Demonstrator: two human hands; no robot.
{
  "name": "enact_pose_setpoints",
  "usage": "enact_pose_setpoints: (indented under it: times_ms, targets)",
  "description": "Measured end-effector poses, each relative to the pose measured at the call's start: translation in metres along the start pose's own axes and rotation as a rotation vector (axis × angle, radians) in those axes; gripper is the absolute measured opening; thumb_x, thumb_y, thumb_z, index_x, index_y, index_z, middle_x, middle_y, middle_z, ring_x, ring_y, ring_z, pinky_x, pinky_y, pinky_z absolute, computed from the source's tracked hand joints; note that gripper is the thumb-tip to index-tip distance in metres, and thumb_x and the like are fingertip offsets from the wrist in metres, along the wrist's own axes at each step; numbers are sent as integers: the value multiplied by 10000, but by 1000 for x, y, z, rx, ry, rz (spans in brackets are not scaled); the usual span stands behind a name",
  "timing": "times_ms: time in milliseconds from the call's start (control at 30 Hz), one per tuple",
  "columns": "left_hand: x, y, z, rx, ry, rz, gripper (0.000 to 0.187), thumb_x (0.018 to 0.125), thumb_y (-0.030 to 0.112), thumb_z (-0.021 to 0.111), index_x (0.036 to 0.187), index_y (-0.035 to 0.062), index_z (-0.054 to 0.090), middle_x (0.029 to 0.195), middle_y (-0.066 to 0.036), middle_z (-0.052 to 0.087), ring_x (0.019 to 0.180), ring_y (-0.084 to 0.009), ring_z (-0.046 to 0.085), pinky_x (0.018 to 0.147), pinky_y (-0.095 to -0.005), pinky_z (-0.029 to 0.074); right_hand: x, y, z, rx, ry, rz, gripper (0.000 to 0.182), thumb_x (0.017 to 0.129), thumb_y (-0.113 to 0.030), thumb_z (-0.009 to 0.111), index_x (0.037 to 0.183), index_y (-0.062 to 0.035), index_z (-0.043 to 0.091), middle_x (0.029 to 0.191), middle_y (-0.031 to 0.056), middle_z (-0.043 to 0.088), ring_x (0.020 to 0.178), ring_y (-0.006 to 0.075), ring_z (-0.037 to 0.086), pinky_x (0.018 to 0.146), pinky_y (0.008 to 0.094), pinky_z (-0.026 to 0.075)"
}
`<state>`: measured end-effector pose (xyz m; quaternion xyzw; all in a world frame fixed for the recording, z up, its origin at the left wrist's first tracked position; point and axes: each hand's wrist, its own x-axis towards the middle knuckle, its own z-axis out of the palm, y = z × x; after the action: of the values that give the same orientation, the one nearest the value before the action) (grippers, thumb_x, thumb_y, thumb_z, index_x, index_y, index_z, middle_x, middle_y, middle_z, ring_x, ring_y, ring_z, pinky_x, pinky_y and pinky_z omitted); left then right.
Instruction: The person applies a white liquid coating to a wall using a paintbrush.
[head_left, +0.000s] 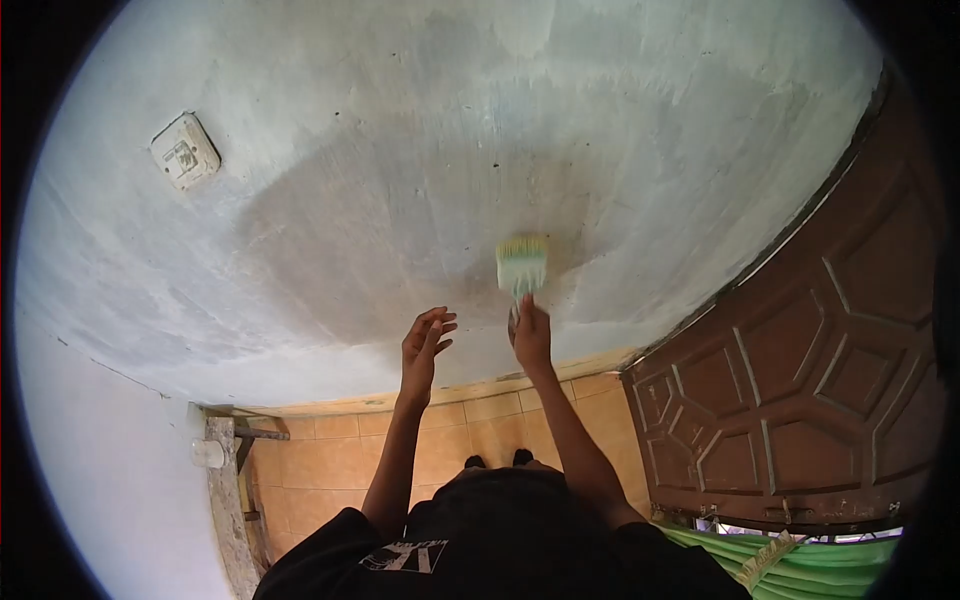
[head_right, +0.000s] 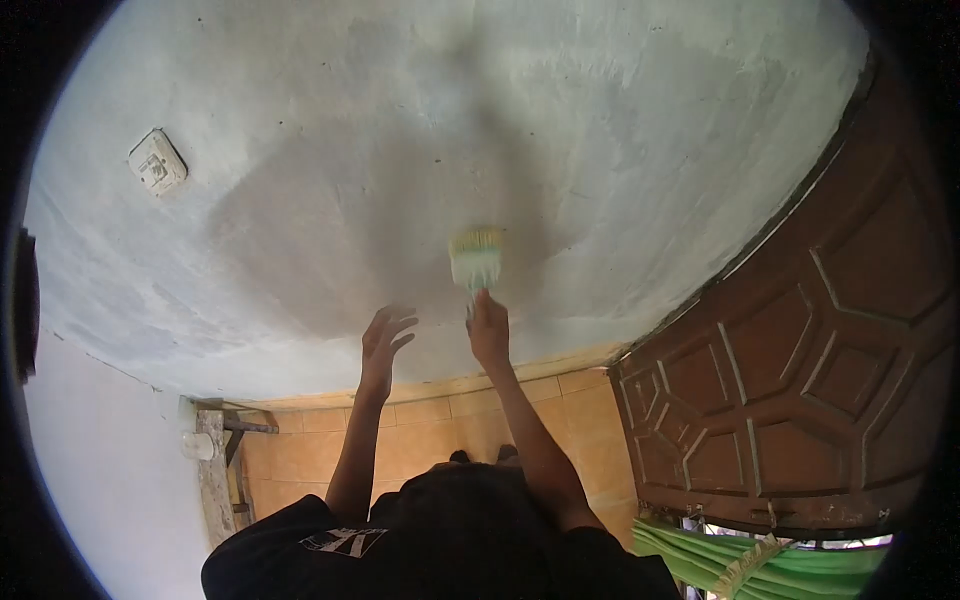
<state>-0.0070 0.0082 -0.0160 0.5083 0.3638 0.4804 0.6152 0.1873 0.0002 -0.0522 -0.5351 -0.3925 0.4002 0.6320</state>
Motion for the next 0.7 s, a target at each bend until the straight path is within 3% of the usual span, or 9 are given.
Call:
enact_pose_setpoints:
  times_ms: [67,167,233,300,367,500,533,567,700]
  targets:
    - [1,3,5,13,-2,-13,335,986,305,496,1238,89,544,1182,-68,604,1101,-178,562,915,-338,447,26,-56,14,-5,22,-214,508,1020,-443,353,689,-64,425,542,-30,340,474,80,352,435,281,289]
    - [1,3,13,27,-25,-19,330,986,300,495,1234,88,546,1177,-66,606,1099,-176,561,914,-335,448,48,-163,32,128,-50,-248,538,992,-520,368,641,-113,403,508,-55,357,396,43,324,371,226,242]
    - [1,0,17,25,-37,-21,325,986,295,495,1231,88,548,1172,-63,609,1097,-175,562,910,-333,449,58,-176,31,74,-74,-286,547,987,-533,367,645,-108,410,512,-55,364,408,44,332,382,225,253]
    - [1,-4,18,21,-41,-25,320,986,289,494,1229,88,551,1168,-59,611,1095,-172,562,905,-331,450,71,-155,26,-22,-56,-367,555,984,-542,366,646,-105,413,512,-56,365,417,45,338,393,225,261]
    - [1,-5,18,15,-39,-24,318,987,286,493,1229,88,552,1164,-59,611,1089,-172,563,901,-330,450,62,-108,16,-15,-29,-233,556,987,-535,368,636,-105,405,500,-58,342,423,48,338,403,228,265]
    - [-1,-7,12,32,-33,-19,320,988,286,493,1230,85,552,1160,-61,611,1080,-172,564,897,-330,451,37,49,-15,-14,-40,-115,544,993,-511,379,619,-116,362,498,-56,317,417,60,313,400,247,256]
    - [-1,-8,11,31,-34,-8,320,988,287,494,1229,84,552,1160,-61,611,1077,-172,565,896,-330,451,26,82,-20,-132,3,-104,533,1001,-483,387,618,-115,345,507,-56,302,430,62,300,415,254,253]
    - [-1,-9,9,32,-36,0,321,988,287,494,1229,83,553,1159,-61,611,1074,-172,565,896,-330,451,16,104,-28,-178,5,-62,541,1015,-417,388,605,-65,379,527,-18,349,510,83,355,479,308,296]
    - [-6,-8,8,29,-11,-24,327,986,288,499,1230,78,551,1163,-63,611,1073,-173,566,893,-330,453,-11,129,-32,-79,66,68,506,1019,-374,406,614,-71,391,534,-32,335,499,75,343,461,294,281]
